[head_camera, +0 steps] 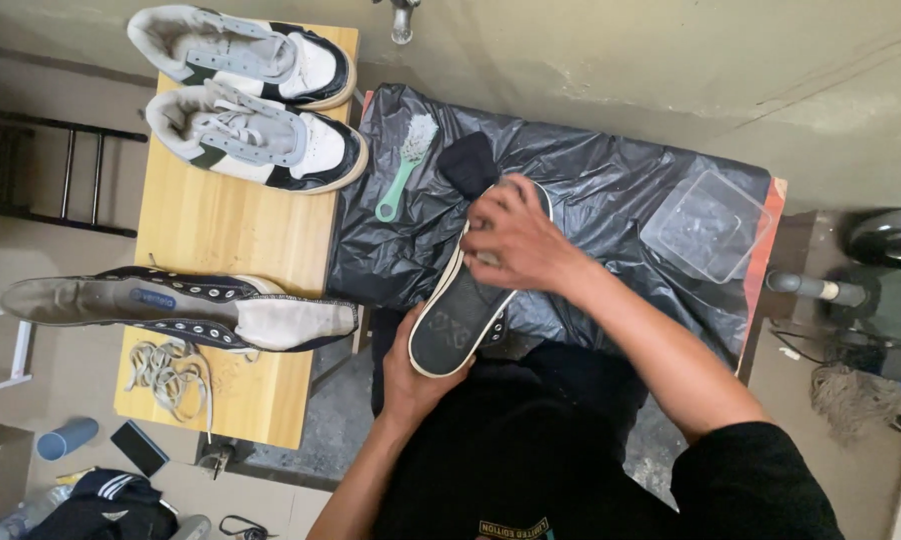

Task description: The person scrubs a black high-top sneaker with a small rectangular block, working the upper, side, and sole. The person rotates the shoe to reach different areas and continues scrubbing the sole pattern. Other shoes and a brush are visible on the table but not handled.

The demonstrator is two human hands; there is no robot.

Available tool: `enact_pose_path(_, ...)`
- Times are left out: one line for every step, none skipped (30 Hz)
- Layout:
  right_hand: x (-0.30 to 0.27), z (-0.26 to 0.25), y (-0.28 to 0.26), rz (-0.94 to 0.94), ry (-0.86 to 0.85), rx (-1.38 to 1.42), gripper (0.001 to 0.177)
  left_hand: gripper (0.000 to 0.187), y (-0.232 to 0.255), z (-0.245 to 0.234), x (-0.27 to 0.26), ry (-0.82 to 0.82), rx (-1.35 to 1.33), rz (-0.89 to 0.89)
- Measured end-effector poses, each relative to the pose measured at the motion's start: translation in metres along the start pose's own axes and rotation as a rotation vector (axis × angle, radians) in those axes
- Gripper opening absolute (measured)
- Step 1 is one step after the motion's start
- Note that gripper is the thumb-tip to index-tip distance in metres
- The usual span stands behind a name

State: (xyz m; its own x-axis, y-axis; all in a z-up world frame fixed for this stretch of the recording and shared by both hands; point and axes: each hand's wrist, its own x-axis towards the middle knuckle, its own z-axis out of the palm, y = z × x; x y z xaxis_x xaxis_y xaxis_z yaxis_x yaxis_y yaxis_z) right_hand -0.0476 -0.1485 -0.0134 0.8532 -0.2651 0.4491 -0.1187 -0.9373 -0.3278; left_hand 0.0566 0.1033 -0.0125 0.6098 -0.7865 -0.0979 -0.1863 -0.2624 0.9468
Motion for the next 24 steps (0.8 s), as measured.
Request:
enact_pose_path(0.001,0.002,0.013,0.002,0.001,-0.004,0.024,0.108,0.002,-0.001,0.0,-0.003,-0.002,0.003)
enact_pose_path(0.002,0.004,0.026,0.028,0.017,-0.04,0.025,0.107,0.004,-0.003,0.001,-0.02,-0.023,-0.013)
enact_pose_path(0.003,0.005,0.04,0.052,0.031,-0.077,0.026,0.106,0.006,-0.003,0.001,-0.035,-0.046,-0.028)
enact_pose_path(0.003,-0.004,0.047,0.05,0.031,-0.082,0.026,0.106,0.005,-0.004,0.002,-0.036,-0.05,-0.024)
enact_pose_path(0.003,-0.012,0.053,0.044,0.047,-0.123,0.025,0.107,0.005,-0.004,0.002,-0.04,-0.059,-0.025)
enact_pose_path(0.003,-0.02,0.059,0.037,0.063,-0.164,0.024,0.107,0.004,-0.005,0.001,-0.044,-0.069,-0.026)
enact_pose_path(0.001,-0.029,0.036,0.035,0.061,-0.165,0.024,0.107,0.002,-0.005,0.001,-0.042,-0.072,-0.026)
enact_pose_path(-0.001,-0.038,0.013,-0.018,0.047,-0.1,0.023,0.108,-0.001,-0.004,0.001,-0.048,-0.064,-0.023)
enact_pose_path(-0.002,-0.046,-0.01,-0.072,0.034,-0.029,0.022,0.109,-0.004,-0.005,0.0,-0.051,-0.052,-0.023)
enact_pose_path(-0.006,-0.048,-0.037,-0.075,0.032,-0.024,0.022,0.109,-0.007,-0.007,0.001,-0.047,-0.051,-0.026)
enact_pose_path(-0.011,-0.051,-0.065,-0.162,-0.011,0.101,0.02,0.11,-0.01,-0.009,0.002,-0.06,-0.036,-0.02)
enact_pose_path(-0.016,-0.054,-0.093,-0.249,-0.055,0.226,0.019,0.111,-0.014,-0.01,0.003,-0.072,-0.02,-0.014)
enact_pose_path(-0.02,-0.047,-0.092,-0.251,-0.056,0.229,0.019,0.111,-0.015,-0.009,0.004,-0.07,-0.019,-0.016)
enact_pose_path(-0.023,-0.039,-0.091,-0.297,-0.064,0.24,0.018,0.11,-0.017,-0.008,0.004,-0.078,-0.006,0.03)
enact_pose_path(-0.027,-0.032,-0.092,-0.341,-0.073,0.254,0.017,0.109,-0.018,-0.009,0.003,-0.087,0.01,0.072)
enact_pose_path(-0.024,-0.029,-0.082,-0.341,-0.073,0.259,0.017,0.109,-0.016,-0.008,0.001,-0.085,0.012,0.068)
enact_pose_path(-0.019,-0.026,-0.07,-0.321,-0.063,0.224,0.019,0.109,-0.015,-0.007,0.002,-0.071,0.03,0.081)
enact_pose_path(-0.014,-0.023,-0.058,-0.3,-0.053,0.188,0.022,0.108,-0.014,-0.006,0.003,-0.057,0.047,0.094)
enact_pose_path(-0.009,-0.022,-0.05,-0.306,-0.052,0.194,0.022,0.108,-0.015,-0.006,0.004,-0.051,0.051,0.092)
enact_pose_path(-0.004,-0.021,-0.043,-0.297,-0.059,0.161,0.019,0.108,-0.016,-0.006,0.004,-0.052,0.061,0.082)
enact_pose_path(-0.001,-0.021,-0.036,-0.28,-0.067,0.121,0.017,0.108,-0.017,-0.005,0.005,-0.063,0.069,0.073)
enact_pose_path(0.001,-0.017,-0.028,-0.276,-0.066,0.121,0.017,0.108,-0.014,-0.006,0.003,-0.067,0.07,0.074)
enact_pose_path(0.004,-0.013,-0.017,-0.244,-0.053,0.07,0.018,0.108,-0.011,-0.006,0.003,-0.074,0.061,0.047)
enact_pose_path(0.006,-0.01,-0.007,-0.211,-0.041,0.02,0.019,0.108,-0.007,-0.005,0.004,-0.08,0.052,0.02)
